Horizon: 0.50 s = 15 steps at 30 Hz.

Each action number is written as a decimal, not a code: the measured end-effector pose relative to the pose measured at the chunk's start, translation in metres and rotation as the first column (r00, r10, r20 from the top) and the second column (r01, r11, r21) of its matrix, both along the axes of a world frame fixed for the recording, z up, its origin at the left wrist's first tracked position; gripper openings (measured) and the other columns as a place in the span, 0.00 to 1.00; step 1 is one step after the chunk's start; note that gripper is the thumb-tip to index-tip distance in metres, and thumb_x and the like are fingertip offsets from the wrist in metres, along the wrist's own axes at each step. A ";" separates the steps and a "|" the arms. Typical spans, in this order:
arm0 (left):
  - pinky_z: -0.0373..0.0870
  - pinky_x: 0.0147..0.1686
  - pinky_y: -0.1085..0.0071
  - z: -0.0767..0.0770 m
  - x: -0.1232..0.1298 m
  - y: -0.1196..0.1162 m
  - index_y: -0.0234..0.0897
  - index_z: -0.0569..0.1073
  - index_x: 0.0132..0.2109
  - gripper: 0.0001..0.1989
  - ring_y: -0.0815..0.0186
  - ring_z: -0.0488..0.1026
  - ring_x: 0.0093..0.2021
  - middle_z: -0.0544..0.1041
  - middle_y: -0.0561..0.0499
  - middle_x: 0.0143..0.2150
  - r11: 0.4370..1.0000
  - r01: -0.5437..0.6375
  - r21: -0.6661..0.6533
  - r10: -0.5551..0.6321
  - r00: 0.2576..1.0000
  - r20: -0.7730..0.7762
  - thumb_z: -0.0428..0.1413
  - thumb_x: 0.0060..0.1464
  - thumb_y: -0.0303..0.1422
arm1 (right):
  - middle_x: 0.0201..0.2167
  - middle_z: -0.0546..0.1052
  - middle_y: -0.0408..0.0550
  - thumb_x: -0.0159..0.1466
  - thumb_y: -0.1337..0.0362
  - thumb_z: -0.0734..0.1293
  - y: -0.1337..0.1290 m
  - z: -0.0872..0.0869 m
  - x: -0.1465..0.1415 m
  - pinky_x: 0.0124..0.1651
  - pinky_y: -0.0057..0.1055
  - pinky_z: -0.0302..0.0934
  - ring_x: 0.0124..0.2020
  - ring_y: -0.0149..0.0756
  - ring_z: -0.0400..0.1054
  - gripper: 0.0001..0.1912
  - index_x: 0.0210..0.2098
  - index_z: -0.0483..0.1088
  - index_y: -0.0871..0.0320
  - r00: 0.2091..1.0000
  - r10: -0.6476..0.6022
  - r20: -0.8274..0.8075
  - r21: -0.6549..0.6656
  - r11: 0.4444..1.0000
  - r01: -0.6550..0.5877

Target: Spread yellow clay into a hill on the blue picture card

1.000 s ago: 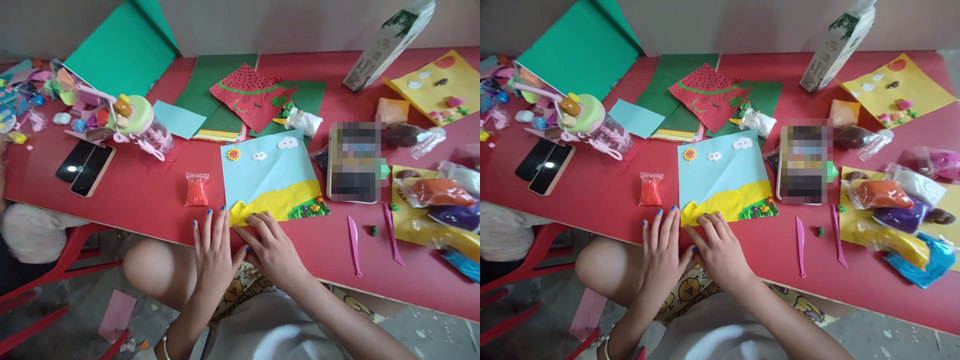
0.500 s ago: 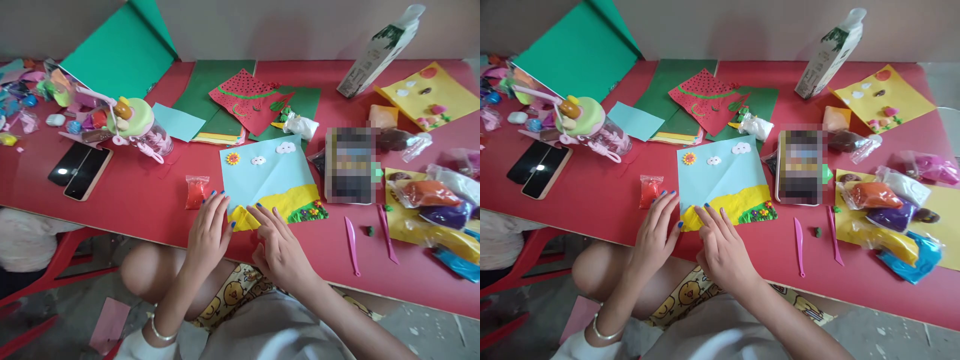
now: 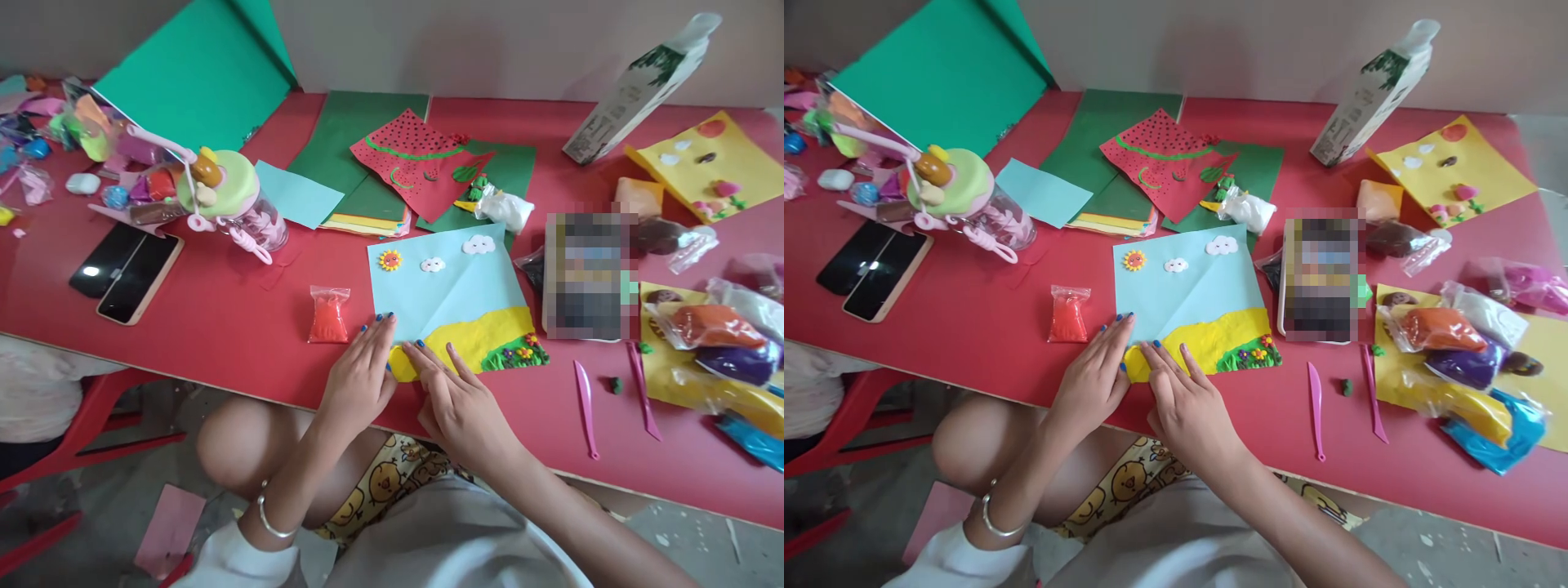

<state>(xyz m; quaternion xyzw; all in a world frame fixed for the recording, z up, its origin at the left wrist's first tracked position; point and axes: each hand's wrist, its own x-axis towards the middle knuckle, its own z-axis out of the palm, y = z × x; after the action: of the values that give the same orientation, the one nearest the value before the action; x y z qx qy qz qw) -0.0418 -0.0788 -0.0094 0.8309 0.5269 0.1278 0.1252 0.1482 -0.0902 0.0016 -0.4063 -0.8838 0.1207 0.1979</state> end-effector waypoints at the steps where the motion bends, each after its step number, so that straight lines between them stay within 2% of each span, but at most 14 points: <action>1: 0.60 0.66 0.58 -0.001 0.000 0.000 0.32 0.40 0.73 0.38 0.58 0.56 0.70 0.59 0.40 0.70 1.000 0.002 0.002 -0.002 1.000 0.003 0.44 0.58 0.21 | 0.61 0.69 0.57 0.55 0.79 0.55 -0.001 0.000 0.000 0.67 0.48 0.57 0.61 0.41 0.66 0.29 0.57 0.60 0.66 1.000 -0.008 0.002 0.003 1.000 0.008; 4: 0.62 0.65 0.59 -0.002 0.000 0.002 0.34 0.42 0.73 0.34 0.60 0.57 0.70 0.62 0.41 0.69 0.999 -0.013 0.033 0.012 0.999 0.031 0.42 0.62 0.22 | 0.62 0.69 0.58 0.56 0.78 0.55 -0.006 -0.002 -0.001 0.68 0.53 0.52 0.62 0.45 0.64 0.29 0.58 0.60 0.68 0.999 -0.036 0.022 0.024 0.999 0.036; 7: 0.65 0.64 0.60 -0.003 0.000 0.006 0.38 0.49 0.72 0.30 0.62 0.61 0.68 0.67 0.45 0.66 0.997 -0.043 0.064 0.037 0.995 0.088 0.40 0.64 0.22 | 0.64 0.65 0.60 0.56 0.77 0.56 -0.010 -0.004 -0.003 0.69 0.58 0.46 0.65 0.49 0.60 0.27 0.56 0.61 0.67 0.997 -0.055 0.049 0.042 0.998 0.053; 11: 0.70 0.61 0.63 -0.001 0.000 0.009 0.41 0.58 0.68 0.27 0.65 0.66 0.64 0.72 0.48 0.62 0.994 -0.085 0.071 0.073 0.985 0.158 0.41 0.65 0.21 | 0.64 0.65 0.57 0.58 0.75 0.56 -0.013 -0.006 -0.005 0.71 0.55 0.42 0.63 0.48 0.63 0.23 0.53 0.64 0.64 0.997 -0.031 0.073 0.044 0.999 0.028; 15: 0.68 0.63 0.61 0.001 0.000 0.009 0.38 0.62 0.66 0.25 0.64 0.65 0.65 0.72 0.47 0.62 0.994 -0.050 0.093 0.039 0.992 0.116 0.42 0.64 0.21 | 0.61 0.70 0.53 0.61 0.74 0.55 -0.012 -0.004 -0.005 0.72 0.54 0.34 0.61 0.48 0.65 0.24 0.56 0.63 0.64 0.992 -0.098 0.076 0.058 0.994 0.094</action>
<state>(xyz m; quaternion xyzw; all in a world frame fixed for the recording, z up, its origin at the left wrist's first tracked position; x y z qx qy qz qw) -0.0421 -0.0702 -0.0086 0.8151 0.5308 0.2031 0.1123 0.1435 -0.1017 -0.0028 -0.4473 -0.8734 0.0709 0.1794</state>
